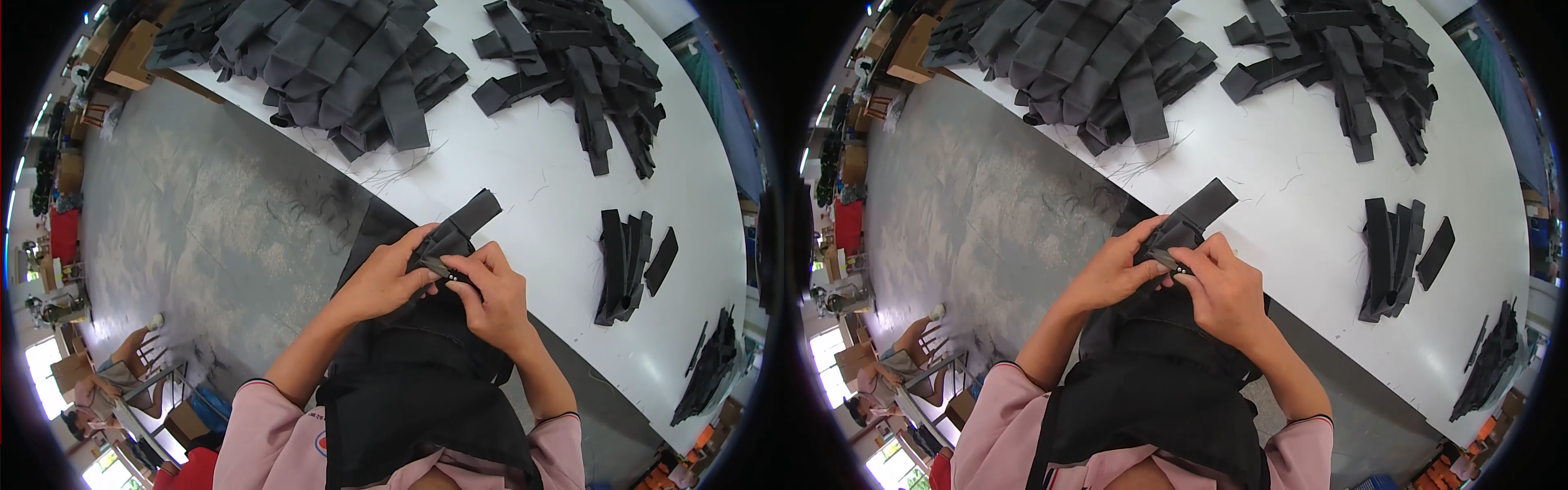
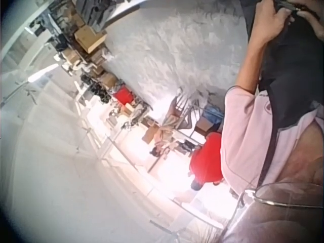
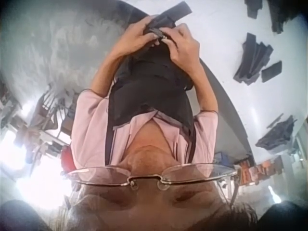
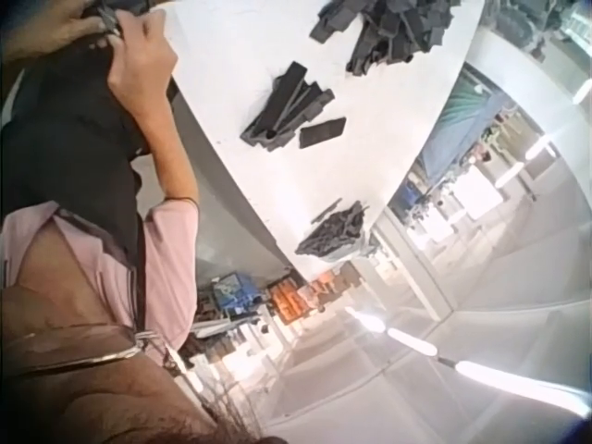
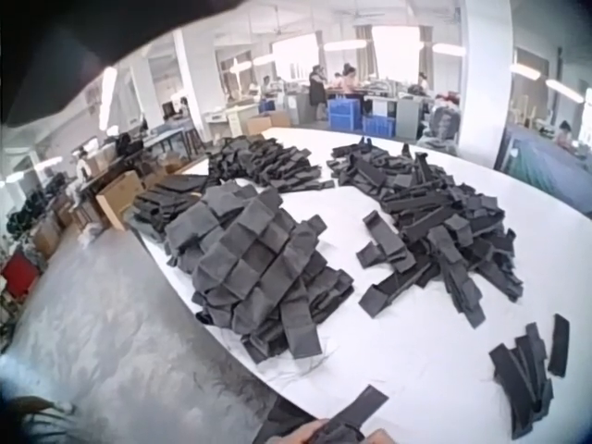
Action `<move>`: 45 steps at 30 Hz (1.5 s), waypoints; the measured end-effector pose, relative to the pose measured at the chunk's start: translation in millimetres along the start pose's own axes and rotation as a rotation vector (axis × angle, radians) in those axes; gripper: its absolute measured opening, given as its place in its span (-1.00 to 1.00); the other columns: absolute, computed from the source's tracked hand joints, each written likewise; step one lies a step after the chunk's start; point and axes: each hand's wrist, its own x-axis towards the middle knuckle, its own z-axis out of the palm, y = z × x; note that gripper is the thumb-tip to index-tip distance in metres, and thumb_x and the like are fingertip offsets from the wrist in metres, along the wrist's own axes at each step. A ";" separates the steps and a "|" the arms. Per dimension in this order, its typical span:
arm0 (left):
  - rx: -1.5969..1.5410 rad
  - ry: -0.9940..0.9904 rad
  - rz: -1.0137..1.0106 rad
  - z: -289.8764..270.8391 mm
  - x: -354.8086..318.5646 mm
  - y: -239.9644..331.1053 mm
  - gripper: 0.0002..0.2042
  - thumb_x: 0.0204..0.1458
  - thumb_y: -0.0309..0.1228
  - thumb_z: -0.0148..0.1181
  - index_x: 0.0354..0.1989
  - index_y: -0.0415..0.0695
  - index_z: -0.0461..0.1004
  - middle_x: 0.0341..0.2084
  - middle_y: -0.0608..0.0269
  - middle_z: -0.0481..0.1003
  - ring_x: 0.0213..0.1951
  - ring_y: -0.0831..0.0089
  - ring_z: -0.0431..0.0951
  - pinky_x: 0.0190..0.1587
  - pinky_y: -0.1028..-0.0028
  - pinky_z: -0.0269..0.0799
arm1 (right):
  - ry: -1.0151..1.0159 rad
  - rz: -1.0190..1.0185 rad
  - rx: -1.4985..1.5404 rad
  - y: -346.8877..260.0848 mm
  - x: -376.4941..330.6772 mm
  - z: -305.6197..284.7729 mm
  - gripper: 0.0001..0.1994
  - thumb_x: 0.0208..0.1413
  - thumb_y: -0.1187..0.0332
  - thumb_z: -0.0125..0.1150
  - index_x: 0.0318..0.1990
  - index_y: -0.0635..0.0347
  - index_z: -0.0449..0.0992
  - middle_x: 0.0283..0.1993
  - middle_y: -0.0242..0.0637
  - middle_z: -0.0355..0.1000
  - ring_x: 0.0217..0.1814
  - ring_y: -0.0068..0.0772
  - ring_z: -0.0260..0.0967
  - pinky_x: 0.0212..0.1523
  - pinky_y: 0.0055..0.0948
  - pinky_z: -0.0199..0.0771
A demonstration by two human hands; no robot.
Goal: The person is using a small pair of snips/scissors to trim excess threads or refine the edges of pre-cut black fabric strips in a manufacturing setting.
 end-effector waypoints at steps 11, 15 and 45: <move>0.239 0.082 -0.105 2.8 0.2 6.0 -0.49 -0.03 -0.37 0.16 0.09 -0.29 0.17 -0.53 0.01 0.51 -0.44 0.26 0.56 -0.34 0.40 0.41 | 0.058 0.035 -0.024 -2.5 -5.6 -1.9 -0.72 -0.21 0.53 0.24 -0.24 0.15 0.50 -0.46 -0.35 0.26 -0.60 -0.39 0.27 -0.62 -0.50 0.24; 0.557 0.200 -0.037 -0.3 -1.7 2.7 -0.45 -0.08 -0.24 0.19 0.05 -0.29 0.21 -0.54 -0.11 0.48 -0.41 -0.02 0.50 -0.29 0.18 0.36 | 0.075 -0.070 -0.193 -11.5 -6.2 -7.0 -0.69 -0.25 0.53 0.25 -0.23 0.17 0.50 -0.47 -0.37 0.25 -0.60 -0.43 0.24 -0.63 -0.50 0.20; 0.896 0.211 -0.049 10.1 -5.5 29.7 -0.53 -0.09 -0.38 0.16 0.02 -0.21 0.20 -0.47 0.06 0.50 -0.42 0.14 0.53 -0.37 0.27 0.42 | 0.073 0.157 0.055 -12.9 -11.4 -9.2 -0.73 -0.17 0.58 0.19 -0.22 0.19 0.50 -0.42 -0.32 0.24 -0.53 -0.47 0.26 -0.54 -0.55 0.24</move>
